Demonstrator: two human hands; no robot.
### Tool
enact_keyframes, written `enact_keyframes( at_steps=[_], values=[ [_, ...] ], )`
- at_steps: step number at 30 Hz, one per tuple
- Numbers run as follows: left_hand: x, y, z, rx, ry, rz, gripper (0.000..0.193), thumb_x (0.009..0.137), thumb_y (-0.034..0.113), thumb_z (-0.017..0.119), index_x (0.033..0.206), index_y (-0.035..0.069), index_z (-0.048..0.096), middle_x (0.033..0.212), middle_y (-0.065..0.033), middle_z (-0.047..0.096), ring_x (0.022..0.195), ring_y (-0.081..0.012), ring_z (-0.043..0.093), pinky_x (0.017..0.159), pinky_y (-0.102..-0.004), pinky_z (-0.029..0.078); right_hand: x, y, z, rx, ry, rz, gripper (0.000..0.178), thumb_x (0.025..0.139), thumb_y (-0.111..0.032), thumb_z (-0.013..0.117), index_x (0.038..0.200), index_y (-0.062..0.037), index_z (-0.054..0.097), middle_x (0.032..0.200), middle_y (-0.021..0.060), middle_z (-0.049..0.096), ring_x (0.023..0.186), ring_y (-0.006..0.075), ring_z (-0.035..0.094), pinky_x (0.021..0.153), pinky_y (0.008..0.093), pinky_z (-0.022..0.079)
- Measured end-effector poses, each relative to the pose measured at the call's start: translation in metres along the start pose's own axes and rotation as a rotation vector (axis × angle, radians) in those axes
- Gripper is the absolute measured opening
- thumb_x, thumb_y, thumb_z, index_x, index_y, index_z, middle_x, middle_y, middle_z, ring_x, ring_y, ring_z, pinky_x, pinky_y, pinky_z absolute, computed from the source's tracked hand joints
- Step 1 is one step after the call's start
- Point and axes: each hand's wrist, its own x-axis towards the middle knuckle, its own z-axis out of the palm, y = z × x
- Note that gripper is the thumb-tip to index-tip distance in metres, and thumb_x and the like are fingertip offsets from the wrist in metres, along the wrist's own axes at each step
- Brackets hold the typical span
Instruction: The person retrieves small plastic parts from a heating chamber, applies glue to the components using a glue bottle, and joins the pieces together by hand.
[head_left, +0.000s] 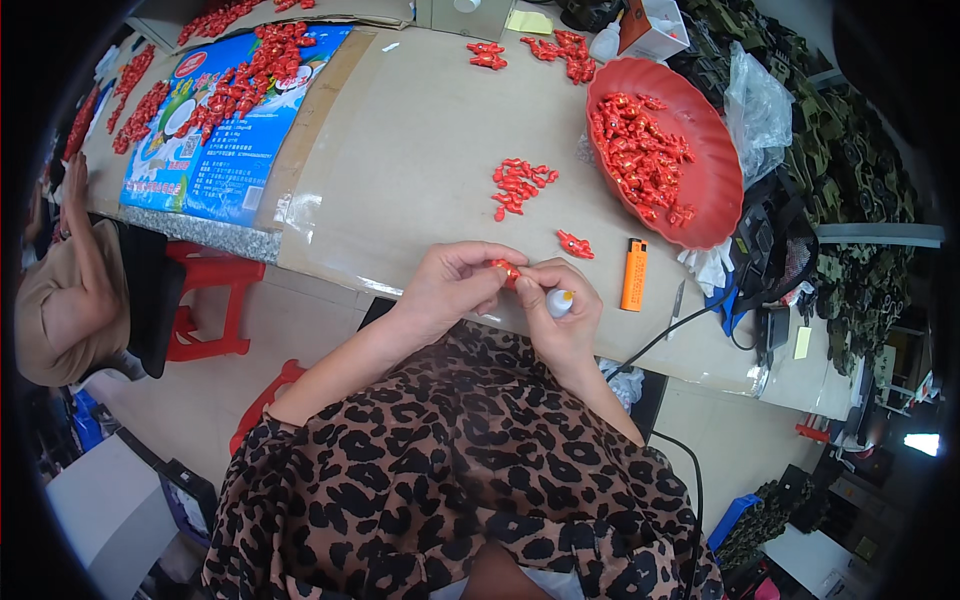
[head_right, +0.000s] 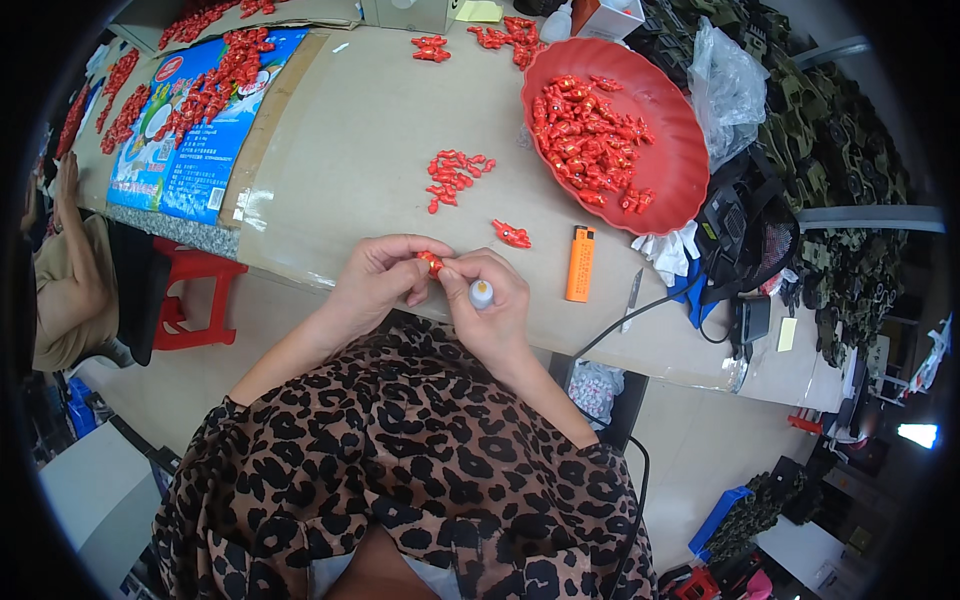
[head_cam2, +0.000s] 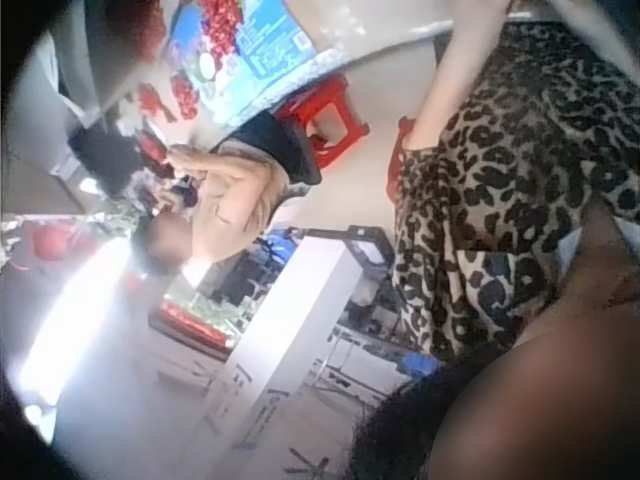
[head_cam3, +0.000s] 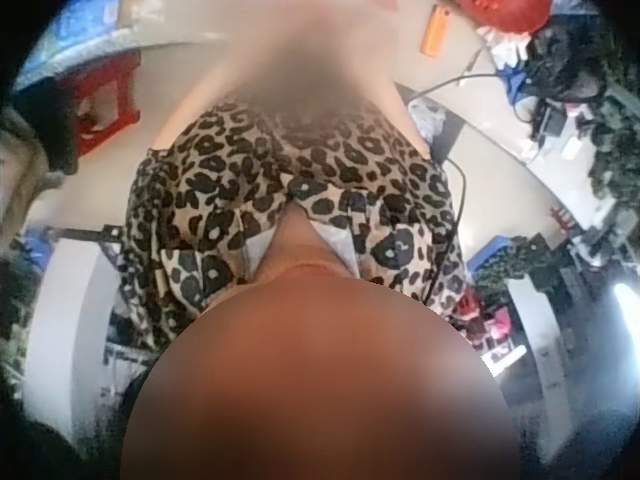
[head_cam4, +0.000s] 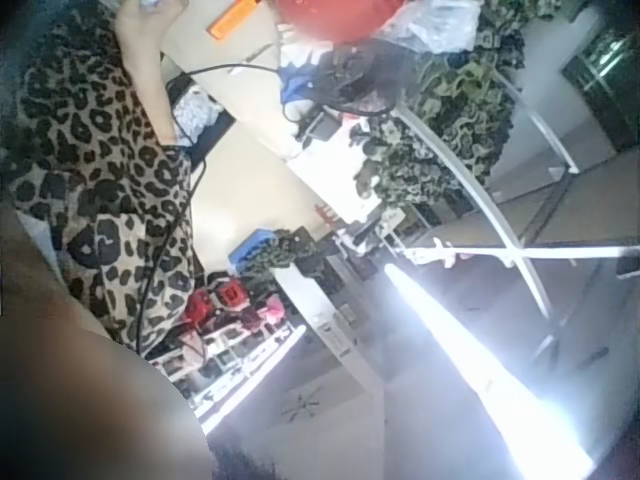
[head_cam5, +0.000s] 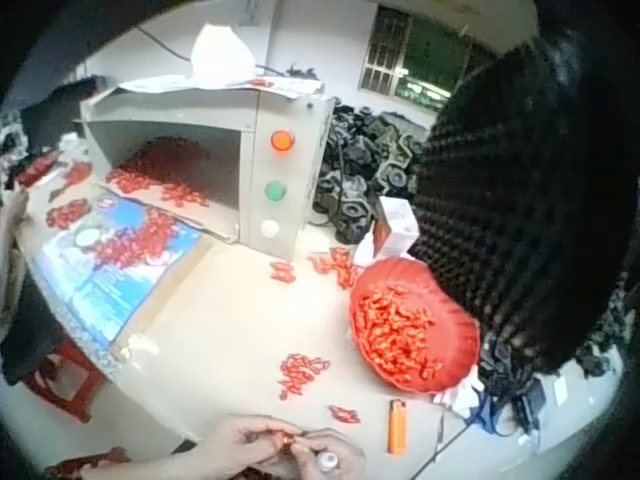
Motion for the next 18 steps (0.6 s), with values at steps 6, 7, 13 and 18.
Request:
enact_keyframes(
  at_steps=[6,7,13,18],
  values=[
    [-0.0010,-0.0016,-0.0019,0.053,-0.047,0.019,0.020,0.080,0.000,0.048,0.098,-0.001,0.056,0.068,0.0032,0.052,0.054,0.0001,0.042,0.047,-0.0135,0.033,-0.0009,0.0014,-0.0009,0.008,-0.009,0.033,0.002,0.073,0.000,0.058,0.074,0.0012,0.056,0.067,0.0065,0.054,0.061,0.0116,0.050,0.056,0.0221,0.039],
    [-0.0008,-0.0015,-0.0011,0.063,-0.044,0.024,0.020,0.080,0.000,0.047,0.098,-0.001,0.056,0.068,0.0037,0.052,0.055,0.0006,0.042,0.047,-0.0132,0.033,-0.0011,0.0015,-0.0009,0.012,-0.011,0.035,0.002,0.073,0.000,0.058,0.074,0.0013,0.056,0.067,0.0065,0.054,0.061,0.0115,0.050,0.056,0.0221,0.039],
    [-0.0017,0.0021,0.0043,0.101,-0.018,0.046,0.020,0.081,-0.002,0.044,0.099,-0.002,0.055,0.066,0.0003,0.050,0.052,-0.0040,0.041,0.047,-0.0166,0.034,-0.0005,0.0010,0.0000,0.018,0.000,0.040,0.003,0.073,-0.001,0.058,0.073,0.0012,0.056,0.067,0.0058,0.054,0.061,0.0112,0.050,0.056,0.0219,0.039],
    [-0.0009,0.0008,0.0015,0.107,-0.012,0.035,0.021,0.081,-0.002,0.046,0.100,-0.002,0.054,0.065,0.0013,0.049,0.051,-0.0031,0.040,0.046,-0.0164,0.033,-0.0007,0.0028,0.0002,0.067,0.023,0.118,0.004,0.074,-0.002,0.058,0.073,0.0012,0.056,0.067,0.0046,0.054,0.061,0.0098,0.049,0.056,0.0213,0.038]
  ],
)
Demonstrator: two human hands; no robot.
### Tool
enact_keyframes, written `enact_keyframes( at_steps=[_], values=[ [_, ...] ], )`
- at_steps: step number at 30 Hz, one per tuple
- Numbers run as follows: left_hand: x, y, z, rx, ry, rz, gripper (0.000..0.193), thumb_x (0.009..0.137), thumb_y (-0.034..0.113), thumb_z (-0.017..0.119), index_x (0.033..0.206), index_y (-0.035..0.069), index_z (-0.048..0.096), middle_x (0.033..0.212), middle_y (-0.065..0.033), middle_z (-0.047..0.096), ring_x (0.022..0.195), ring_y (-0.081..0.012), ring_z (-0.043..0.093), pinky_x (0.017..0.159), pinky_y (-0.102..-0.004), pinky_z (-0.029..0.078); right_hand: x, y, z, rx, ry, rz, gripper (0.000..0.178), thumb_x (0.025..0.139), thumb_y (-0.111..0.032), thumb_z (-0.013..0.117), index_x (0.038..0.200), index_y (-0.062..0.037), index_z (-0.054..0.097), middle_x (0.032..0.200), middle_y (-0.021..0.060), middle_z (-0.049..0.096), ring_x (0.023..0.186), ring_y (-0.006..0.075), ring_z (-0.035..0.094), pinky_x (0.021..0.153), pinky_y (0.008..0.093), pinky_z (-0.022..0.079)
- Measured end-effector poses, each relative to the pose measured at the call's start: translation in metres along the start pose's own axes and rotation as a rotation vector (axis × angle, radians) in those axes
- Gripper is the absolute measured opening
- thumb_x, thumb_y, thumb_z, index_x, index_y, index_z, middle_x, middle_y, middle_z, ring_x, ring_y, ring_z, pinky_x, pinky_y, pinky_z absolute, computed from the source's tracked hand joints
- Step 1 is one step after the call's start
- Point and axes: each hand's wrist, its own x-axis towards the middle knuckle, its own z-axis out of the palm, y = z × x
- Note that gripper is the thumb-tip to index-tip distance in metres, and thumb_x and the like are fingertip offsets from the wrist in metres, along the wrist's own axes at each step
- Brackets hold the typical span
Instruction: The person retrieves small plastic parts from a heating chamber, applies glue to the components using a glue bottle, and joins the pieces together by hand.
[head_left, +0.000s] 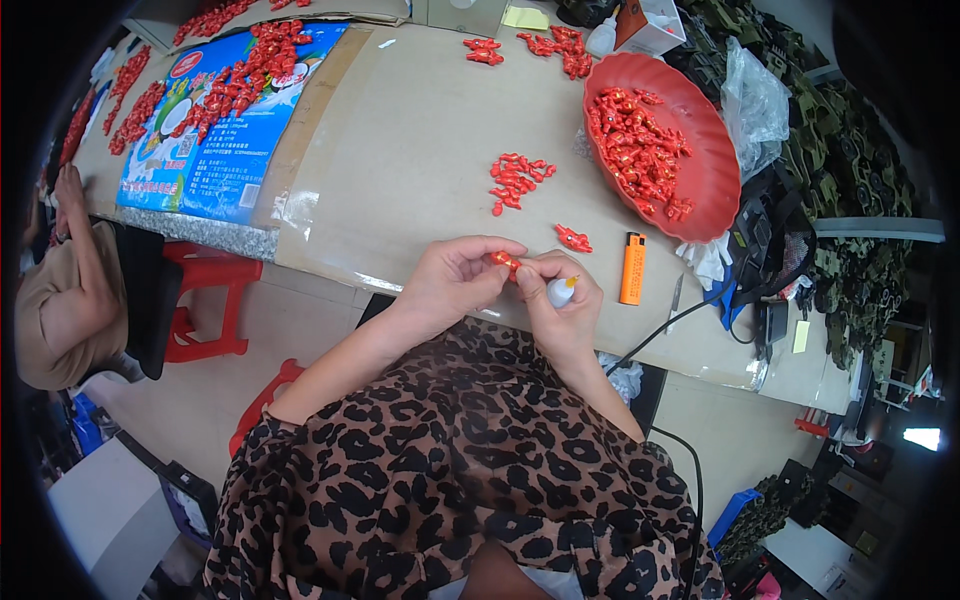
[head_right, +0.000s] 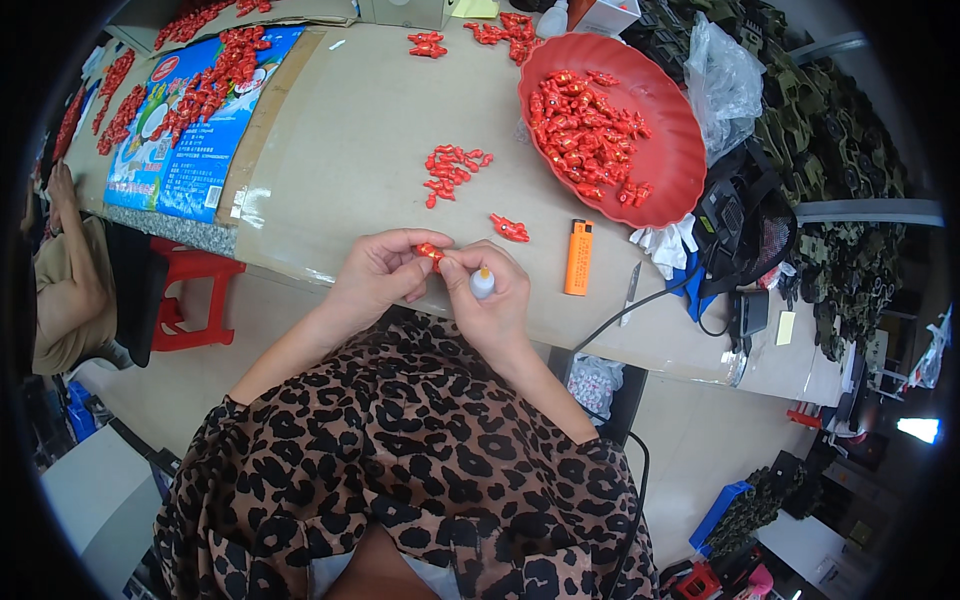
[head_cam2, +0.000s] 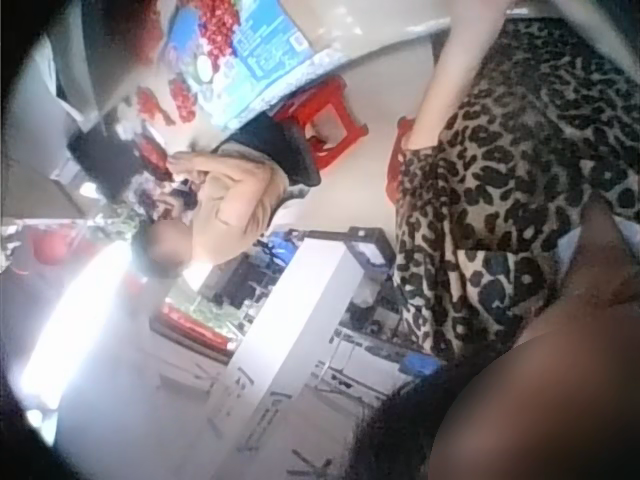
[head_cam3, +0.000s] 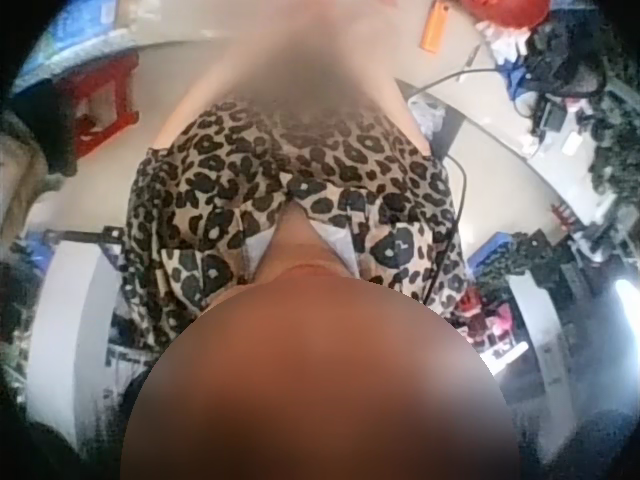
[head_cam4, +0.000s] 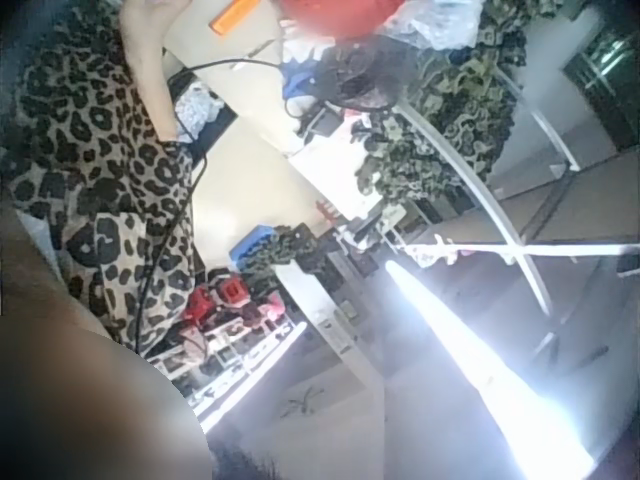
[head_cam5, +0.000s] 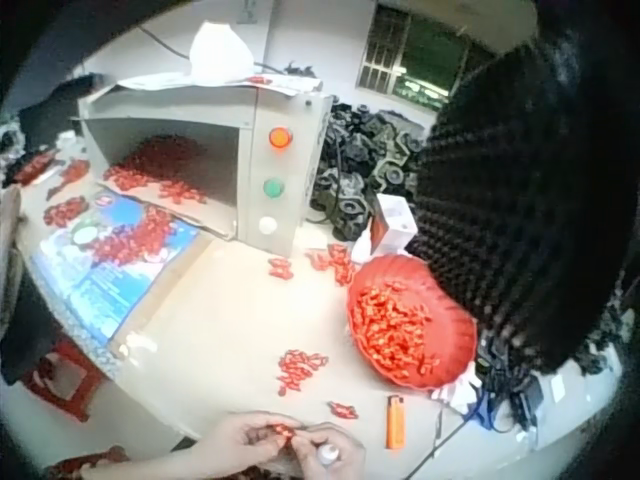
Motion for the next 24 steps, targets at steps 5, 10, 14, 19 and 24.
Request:
enact_keyframes(
  at_steps=[5,10,14,19,24],
  values=[
    [-0.001,0.001,0.001,-0.004,-0.031,0.015,0.025,0.079,-0.002,0.049,0.103,-0.002,0.052,0.065,0.0033,0.048,0.053,-0.0009,0.040,0.047,-0.0143,0.033,0.000,-0.001,0.000,0.012,-0.004,0.024,0.005,0.075,-0.003,0.058,0.072,0.0011,0.056,0.066,0.0040,0.054,0.061,0.0089,0.048,0.056,0.0211,0.038],
    [-0.001,-0.001,0.002,0.033,-0.015,0.021,0.025,0.079,-0.003,0.048,0.103,-0.002,0.052,0.065,0.0035,0.047,0.054,-0.0007,0.040,0.047,-0.0140,0.032,-0.001,0.000,0.000,-0.025,-0.007,-0.032,0.004,0.074,-0.002,0.058,0.072,0.0011,0.056,0.066,0.0048,0.053,0.060,0.0095,0.048,0.055,0.0211,0.038],
    [-0.002,0.002,-0.001,0.021,-0.046,0.033,0.022,0.079,-0.002,0.047,0.100,-0.004,0.054,0.067,0.0007,0.050,0.054,-0.0024,0.042,0.047,-0.0149,0.034,-0.001,0.001,0.000,-0.019,-0.005,-0.052,0.003,0.074,-0.002,0.059,0.074,0.0010,0.056,0.066,0.0053,0.054,0.059,0.0103,0.049,0.055,0.0213,0.038],
    [0.000,0.000,-0.008,-0.125,-0.043,-0.055,0.019,0.079,0.002,0.048,0.095,-0.003,0.058,0.068,-0.0016,0.056,0.053,-0.0036,0.046,0.048,-0.0159,0.039,-0.002,-0.004,0.000,-0.092,-0.036,-0.178,0.003,0.073,0.000,0.059,0.075,0.0013,0.057,0.067,0.0069,0.054,0.060,0.0125,0.050,0.054,0.0221,0.039],
    [0.001,0.001,-0.011,-0.114,-0.057,-0.082,0.017,0.078,0.002,0.050,0.091,-0.002,0.060,0.063,-0.0024,0.055,0.049,-0.0048,0.047,0.046,-0.0165,0.039,-0.003,-0.007,-0.001,-0.145,-0.063,-0.233,0.004,0.072,0.001,0.059,0.074,0.0020,0.056,0.068,0.0084,0.055,0.061,0.0154,0.052,0.055,0.0236,0.041]
  ],
)
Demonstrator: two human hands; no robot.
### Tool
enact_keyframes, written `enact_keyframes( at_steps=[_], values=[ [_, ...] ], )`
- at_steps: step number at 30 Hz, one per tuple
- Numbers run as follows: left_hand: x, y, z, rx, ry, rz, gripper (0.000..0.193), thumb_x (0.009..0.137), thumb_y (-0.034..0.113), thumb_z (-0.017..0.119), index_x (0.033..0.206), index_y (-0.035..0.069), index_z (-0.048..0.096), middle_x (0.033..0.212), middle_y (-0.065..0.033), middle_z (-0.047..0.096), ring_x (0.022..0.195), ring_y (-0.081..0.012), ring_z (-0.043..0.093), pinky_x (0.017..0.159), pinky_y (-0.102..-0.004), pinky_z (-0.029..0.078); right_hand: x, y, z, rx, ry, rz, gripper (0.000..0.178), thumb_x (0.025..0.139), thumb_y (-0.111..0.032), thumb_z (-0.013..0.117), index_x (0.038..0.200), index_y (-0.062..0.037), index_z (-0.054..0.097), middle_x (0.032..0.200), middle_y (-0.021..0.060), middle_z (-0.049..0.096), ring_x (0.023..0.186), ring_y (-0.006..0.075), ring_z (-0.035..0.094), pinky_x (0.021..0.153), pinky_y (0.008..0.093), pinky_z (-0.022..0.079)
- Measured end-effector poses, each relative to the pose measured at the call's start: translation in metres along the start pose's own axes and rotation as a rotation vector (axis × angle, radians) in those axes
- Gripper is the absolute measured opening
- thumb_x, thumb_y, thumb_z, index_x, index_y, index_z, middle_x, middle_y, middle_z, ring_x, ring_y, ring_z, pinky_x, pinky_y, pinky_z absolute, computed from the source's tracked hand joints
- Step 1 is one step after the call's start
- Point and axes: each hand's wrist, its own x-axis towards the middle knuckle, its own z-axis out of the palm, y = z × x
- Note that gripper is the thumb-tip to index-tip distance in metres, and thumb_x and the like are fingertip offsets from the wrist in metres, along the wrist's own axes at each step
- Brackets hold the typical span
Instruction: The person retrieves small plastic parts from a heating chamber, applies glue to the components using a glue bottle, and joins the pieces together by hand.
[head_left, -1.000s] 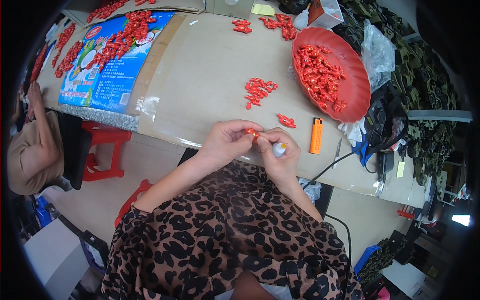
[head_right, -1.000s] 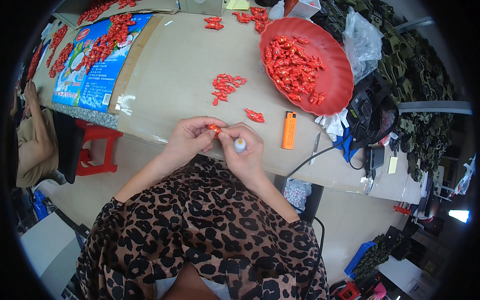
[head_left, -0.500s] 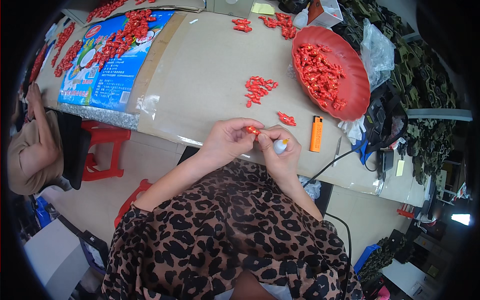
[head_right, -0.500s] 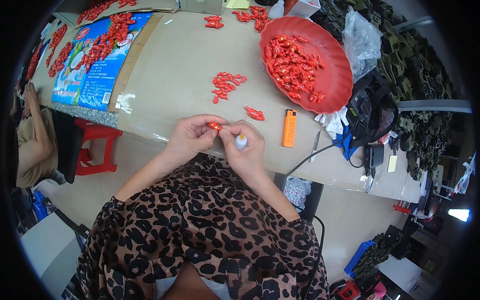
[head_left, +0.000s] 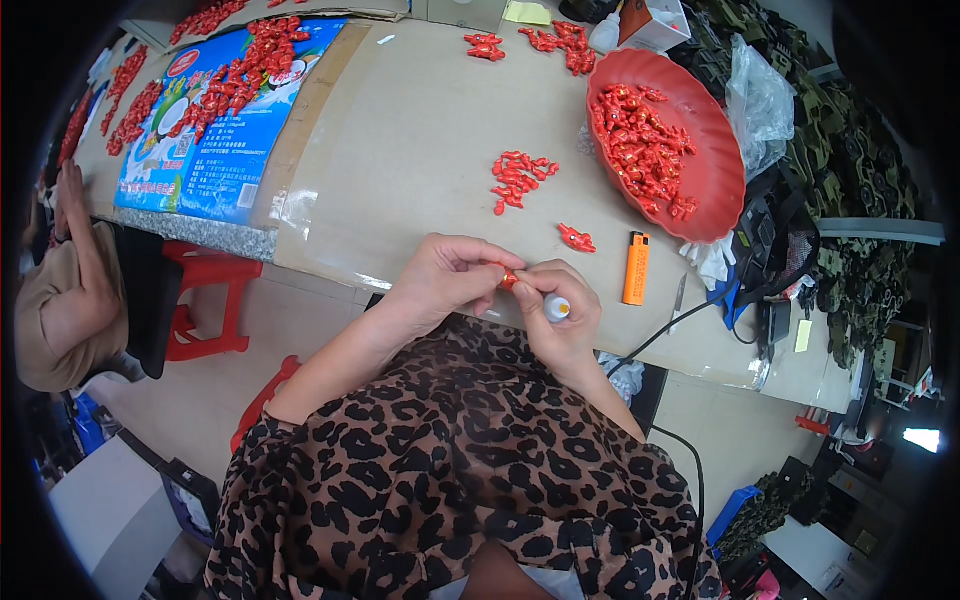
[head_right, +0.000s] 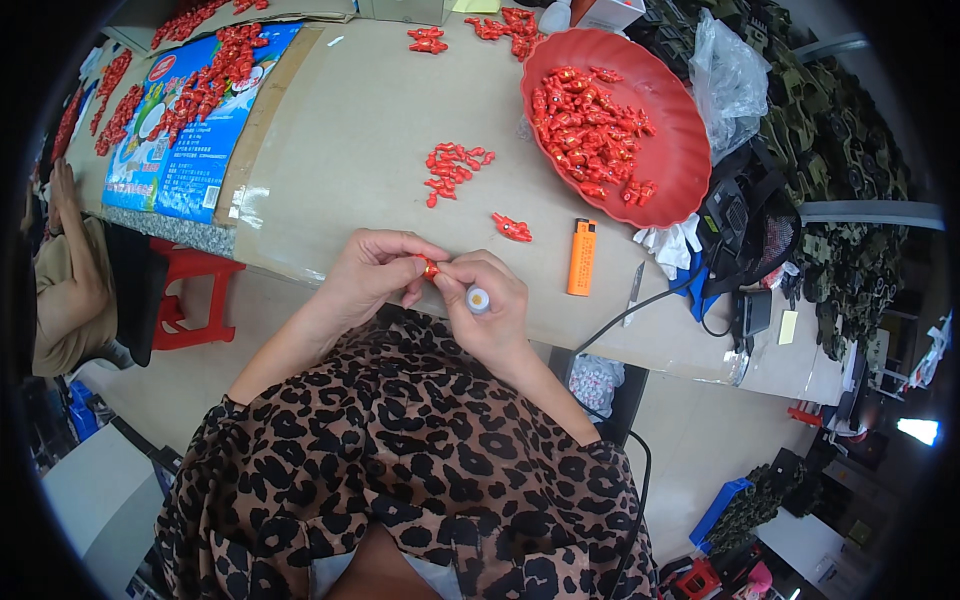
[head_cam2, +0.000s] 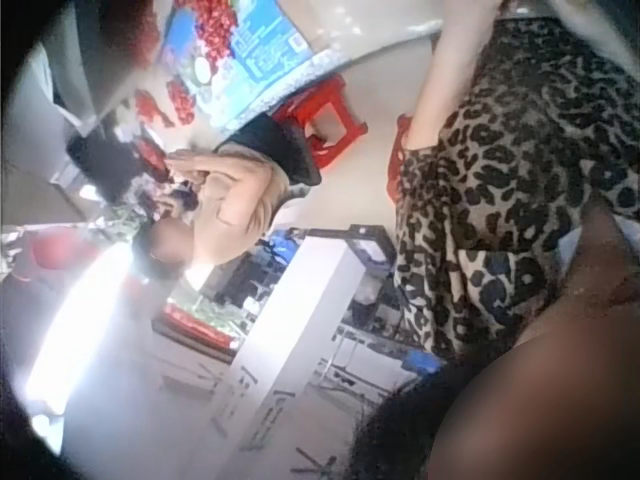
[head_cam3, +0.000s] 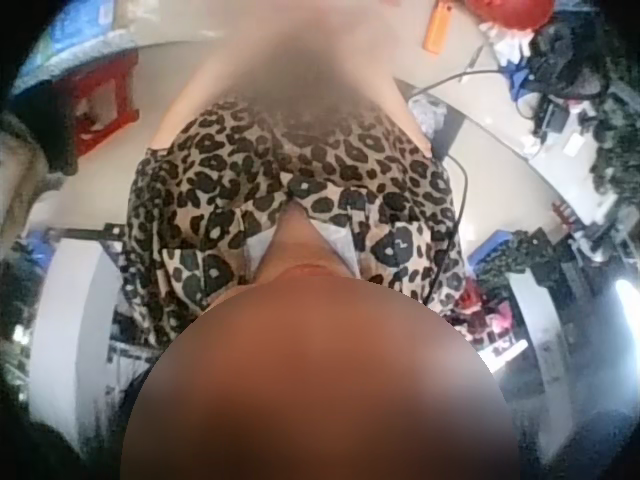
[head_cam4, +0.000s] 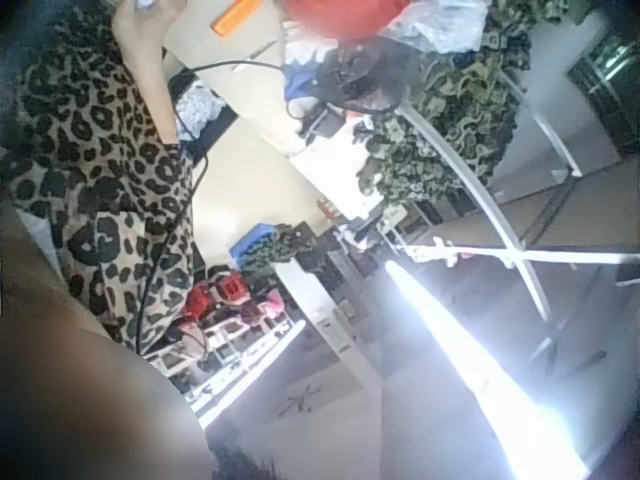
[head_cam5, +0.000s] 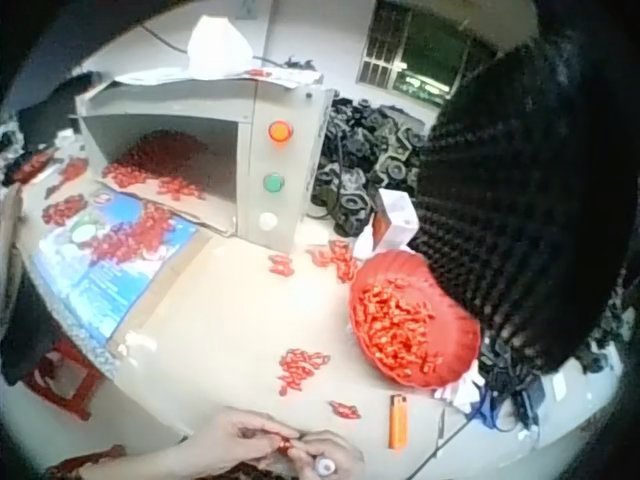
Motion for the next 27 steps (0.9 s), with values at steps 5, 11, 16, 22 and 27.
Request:
enact_keyframes(
  at_steps=[5,11,16,22,27],
  values=[
    [0.0003,0.0025,-0.0015,0.002,-0.025,-0.024,0.016,0.077,0.001,0.050,0.089,-0.003,0.060,0.062,-0.0028,0.055,0.048,-0.0049,0.047,0.046,-0.0165,0.039,0.0010,0.0022,-0.0004,-0.013,-0.022,-0.052,0.006,0.071,0.002,0.060,0.074,0.0017,0.055,0.068,0.0091,0.055,0.061,0.0170,0.053,0.054,0.0242,0.042],
    [0.0000,0.0020,-0.0016,0.010,-0.037,-0.018,0.016,0.078,0.000,0.050,0.090,-0.003,0.060,0.063,-0.0030,0.056,0.049,-0.0046,0.046,0.047,-0.0169,0.038,0.0016,0.0019,-0.0011,-0.015,-0.036,-0.078,0.008,0.070,0.004,0.060,0.075,0.0012,0.054,0.070,0.0095,0.055,0.060,0.0169,0.054,0.052,0.0237,0.042],
    [-0.0005,0.0027,0.0009,0.013,-0.042,0.022,0.017,0.079,-0.001,0.049,0.094,-0.002,0.058,0.070,-0.0036,0.056,0.055,-0.0058,0.049,0.051,-0.0171,0.041,0.0007,0.0048,-0.0007,0.002,-0.007,-0.051,0.008,0.070,0.004,0.060,0.077,0.0015,0.056,0.071,0.0092,0.056,0.062,0.0155,0.054,0.054,0.0231,0.042],
    [-0.0049,-0.0005,0.0053,-0.005,-0.007,0.168,0.026,0.079,-0.005,0.047,0.104,-0.003,0.052,0.085,-0.0050,0.054,0.074,-0.0086,0.054,0.068,-0.0196,0.044,-0.0018,0.0047,-0.0024,0.080,0.026,0.131,0.011,0.072,0.004,0.060,0.082,0.0026,0.058,0.074,0.0081,0.057,0.066,0.0122,0.055,0.057,0.0222,0.044],
    [-0.0050,-0.0055,0.0049,-0.046,-0.012,0.225,0.031,0.078,-0.008,0.047,0.107,-0.002,0.048,0.088,-0.0056,0.054,0.082,-0.0101,0.055,0.075,-0.0208,0.044,-0.0012,0.0008,-0.0003,0.227,0.042,0.185,0.009,0.073,0.006,0.057,0.082,0.0040,0.057,0.079,0.0094,0.056,0.070,0.0146,0.058,0.063,0.0217,0.047]
  ],
)
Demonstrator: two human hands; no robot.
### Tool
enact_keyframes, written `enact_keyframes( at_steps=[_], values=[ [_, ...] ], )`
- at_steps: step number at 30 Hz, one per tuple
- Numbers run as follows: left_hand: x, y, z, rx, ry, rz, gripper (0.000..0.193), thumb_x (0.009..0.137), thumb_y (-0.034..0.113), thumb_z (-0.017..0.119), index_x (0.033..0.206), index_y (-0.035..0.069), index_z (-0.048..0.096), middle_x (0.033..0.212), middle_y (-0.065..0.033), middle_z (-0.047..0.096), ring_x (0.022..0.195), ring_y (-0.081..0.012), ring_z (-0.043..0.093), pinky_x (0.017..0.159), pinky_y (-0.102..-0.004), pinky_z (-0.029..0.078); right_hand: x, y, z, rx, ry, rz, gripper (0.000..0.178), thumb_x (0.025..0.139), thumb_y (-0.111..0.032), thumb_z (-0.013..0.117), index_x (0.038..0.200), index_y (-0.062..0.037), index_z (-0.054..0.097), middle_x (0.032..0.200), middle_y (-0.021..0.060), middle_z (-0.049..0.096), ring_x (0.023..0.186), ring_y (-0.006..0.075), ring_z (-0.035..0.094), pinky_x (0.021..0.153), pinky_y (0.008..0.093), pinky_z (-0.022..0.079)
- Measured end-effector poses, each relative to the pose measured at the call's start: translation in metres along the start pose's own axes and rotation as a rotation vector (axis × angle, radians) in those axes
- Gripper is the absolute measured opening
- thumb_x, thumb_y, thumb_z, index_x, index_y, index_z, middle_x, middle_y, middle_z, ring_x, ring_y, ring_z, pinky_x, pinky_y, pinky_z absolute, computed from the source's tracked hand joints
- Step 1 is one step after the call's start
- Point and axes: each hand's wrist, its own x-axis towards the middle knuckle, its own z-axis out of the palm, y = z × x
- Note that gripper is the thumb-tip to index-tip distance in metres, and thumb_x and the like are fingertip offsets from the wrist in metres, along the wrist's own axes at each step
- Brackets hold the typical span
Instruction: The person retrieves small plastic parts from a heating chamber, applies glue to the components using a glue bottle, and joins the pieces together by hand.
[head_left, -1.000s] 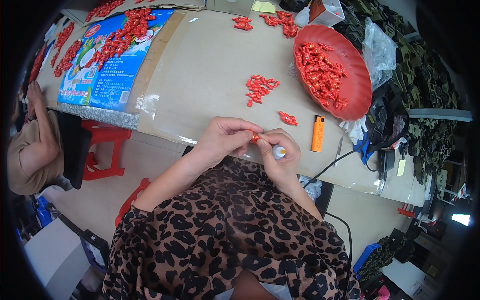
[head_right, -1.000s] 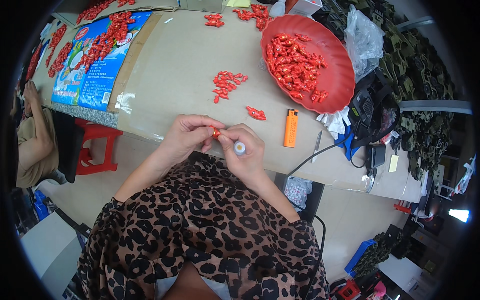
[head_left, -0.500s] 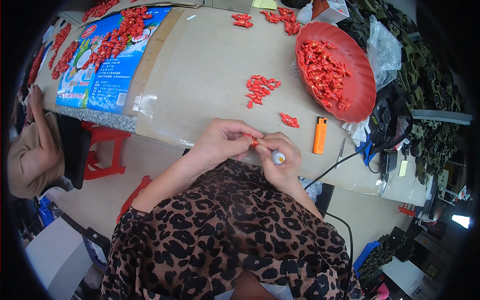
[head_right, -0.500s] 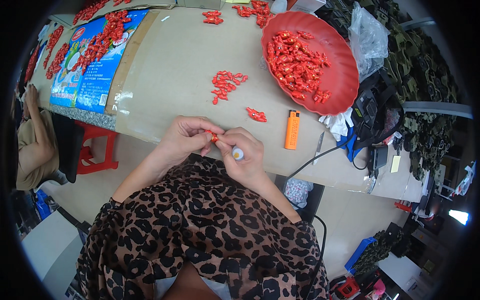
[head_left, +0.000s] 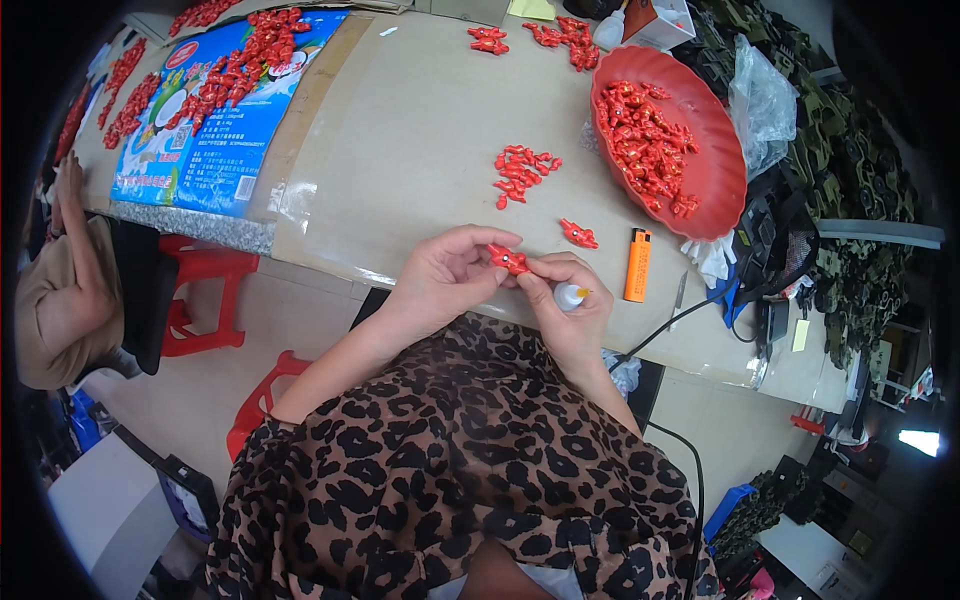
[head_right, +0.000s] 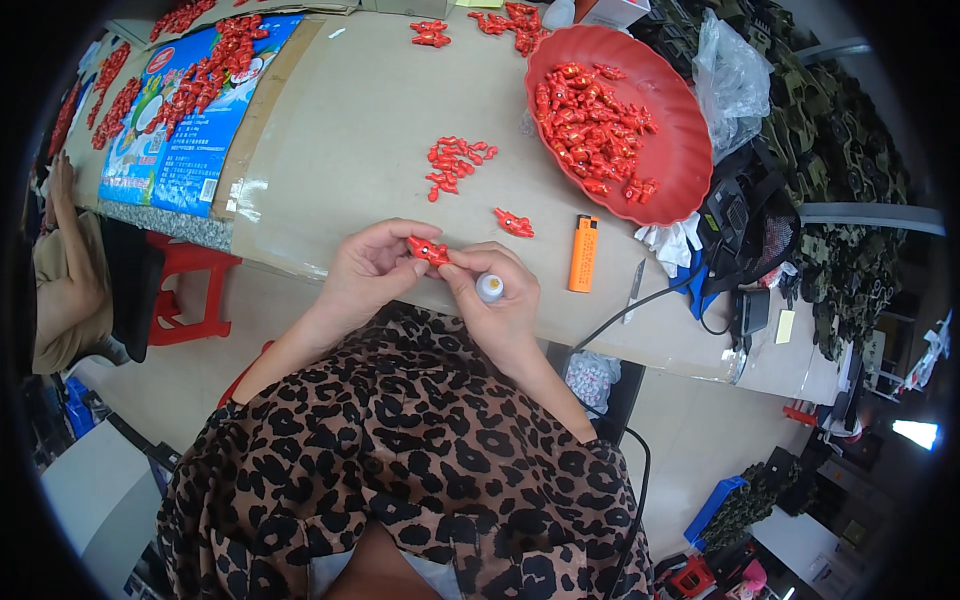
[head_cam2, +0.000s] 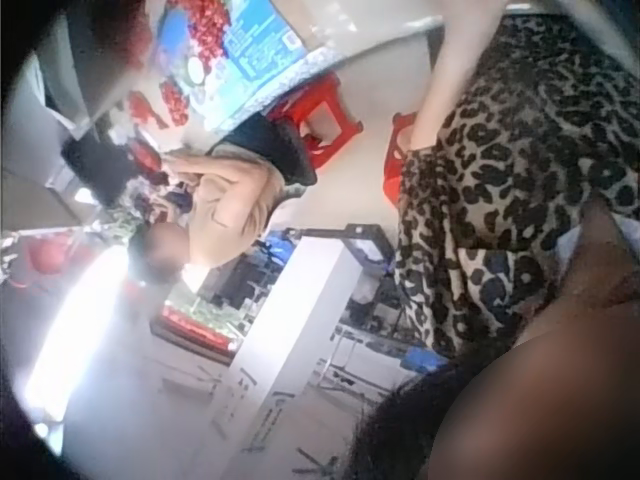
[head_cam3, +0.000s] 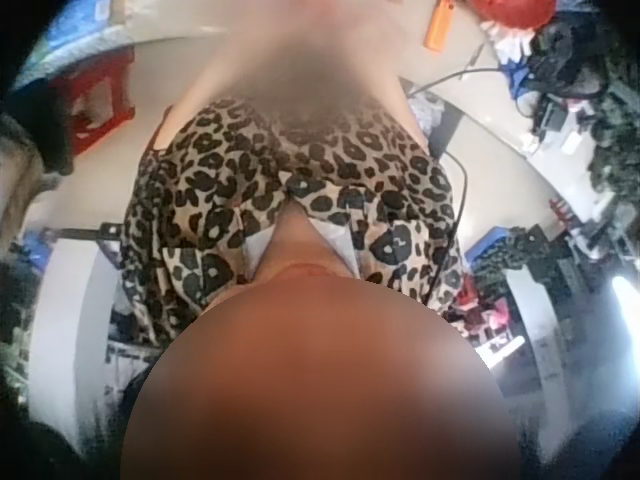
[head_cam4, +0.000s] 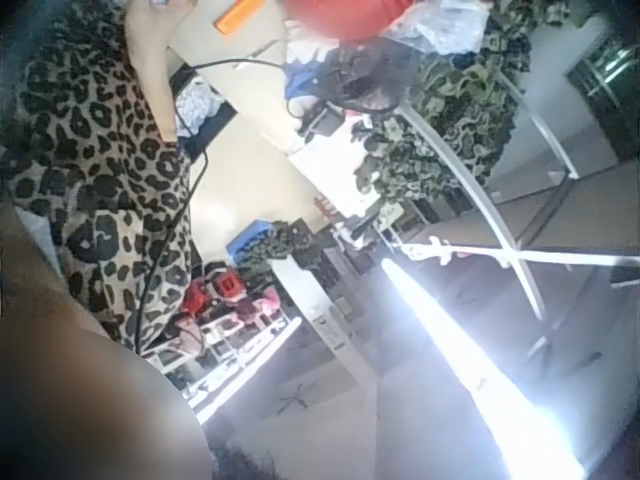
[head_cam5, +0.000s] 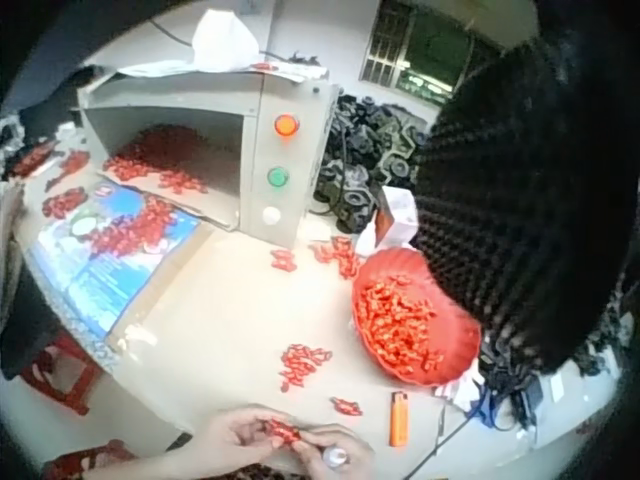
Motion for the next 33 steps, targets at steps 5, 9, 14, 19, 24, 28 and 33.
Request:
enact_keyframes(
  at_steps=[5,9,14,19,24,28,33],
  values=[
    [-0.001,-0.002,0.000,0.034,-0.009,0.016,0.026,0.078,-0.007,0.048,0.104,-0.003,0.049,0.092,-0.0081,0.055,0.084,-0.0102,0.055,0.076,-0.0204,0.044,0.000,-0.004,0.000,-0.015,0.004,-0.016,0.009,0.073,0.007,0.056,0.082,0.0044,0.057,0.081,0.0096,0.056,0.071,0.0151,0.059,0.063,0.0219,0.048],
    [-0.001,0.002,0.001,0.056,0.009,-0.014,0.024,0.080,-0.003,0.048,0.104,-0.002,0.050,0.088,-0.0067,0.056,0.077,-0.0091,0.055,0.071,-0.0197,0.045,0.000,-0.001,-0.002,-0.006,0.023,0.026,0.008,0.073,0.004,0.058,0.081,0.0035,0.058,0.079,0.0079,0.056,0.069,0.0111,0.055,0.062,0.0201,0.045],
    [0.000,0.003,-0.001,0.112,0.009,-0.108,0.022,0.084,0.012,0.049,0.103,0.000,0.052,0.080,-0.0034,0.056,0.060,-0.0065,0.053,0.054,-0.0186,0.045,0.001,0.003,-0.008,0.022,-0.008,0.131,0.007,0.075,-0.002,0.060,0.080,0.0021,0.059,0.074,0.0048,0.057,0.067,0.0072,0.051,0.061,0.0182,0.041],
    [0.003,0.004,-0.002,0.106,0.003,-0.171,0.023,0.084,0.013,0.050,0.102,-0.001,0.053,0.078,-0.0037,0.057,0.056,-0.0064,0.052,0.051,-0.0191,0.045,0.002,-0.002,-0.006,0.108,0.003,0.192,0.007,0.077,-0.004,0.058,0.081,0.0012,0.059,0.073,0.0024,0.057,0.068,0.0061,0.051,0.062,0.0178,0.040],
    [0.005,0.007,0.001,0.108,-0.012,-0.204,0.022,0.082,0.009,0.051,0.100,-0.002,0.054,0.078,-0.0046,0.058,0.053,-0.0065,0.052,0.049,-0.0178,0.044,0.002,0.001,-0.005,0.090,0.022,0.158,0.008,0.078,-0.005,0.058,0.082,0.0020,0.058,0.074,0.0035,0.057,0.064,0.0070,0.052,0.059,0.0182,0.041],
    [0.005,0.006,0.002,0.127,-0.002,-0.210,0.020,0.081,0.007,0.052,0.099,-0.002,0.054,0.077,-0.0039,0.058,0.053,-0.0062,0.053,0.048,-0.0169,0.043,0.002,0.002,-0.006,0.052,0.004,0.128,0.008,0.078,-0.005,0.057,0.082,0.0026,0.057,0.073,0.0045,0.056,0.061,0.0077,0.052,0.057,0.0186,0.042],
    [0.006,0.004,0.003,0.155,0.029,-0.213,0.018,0.080,0.005,0.052,0.097,-0.002,0.055,0.071,-0.0020,0.057,0.051,-0.0050,0.051,0.046,-0.0166,0.041,0.007,-0.009,-0.010,0.058,-0.021,0.277,0.009,0.077,-0.006,0.059,0.081,0.0019,0.058,0.071,0.0038,0.057,0.061,0.0067,0.052,0.055,0.0181,0.042]
  ],
)
